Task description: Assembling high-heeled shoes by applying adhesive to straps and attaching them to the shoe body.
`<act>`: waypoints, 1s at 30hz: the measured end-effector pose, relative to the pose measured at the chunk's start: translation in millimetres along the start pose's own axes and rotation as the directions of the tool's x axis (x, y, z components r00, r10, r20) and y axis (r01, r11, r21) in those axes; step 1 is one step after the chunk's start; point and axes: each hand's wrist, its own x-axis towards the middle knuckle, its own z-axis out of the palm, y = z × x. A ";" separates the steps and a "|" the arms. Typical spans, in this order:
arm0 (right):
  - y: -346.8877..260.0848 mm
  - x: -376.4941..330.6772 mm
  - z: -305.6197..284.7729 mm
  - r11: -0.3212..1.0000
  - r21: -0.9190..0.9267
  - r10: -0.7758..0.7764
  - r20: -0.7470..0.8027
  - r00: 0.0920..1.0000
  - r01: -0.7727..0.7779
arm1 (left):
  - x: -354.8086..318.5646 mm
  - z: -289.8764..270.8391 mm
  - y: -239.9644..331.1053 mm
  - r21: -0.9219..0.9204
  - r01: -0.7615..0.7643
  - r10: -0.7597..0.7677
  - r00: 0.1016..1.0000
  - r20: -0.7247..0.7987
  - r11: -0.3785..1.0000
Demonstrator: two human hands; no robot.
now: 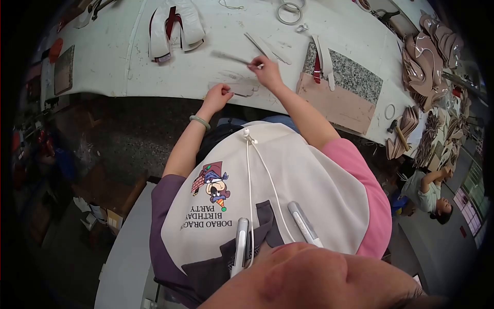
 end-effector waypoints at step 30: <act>39.5 -22.7 -205.1 0.957 -0.015 0.257 -0.414 0.873 -0.289 | 6.7 -17.1 226.3 -0.354 -0.090 0.201 0.936 0.289 0.931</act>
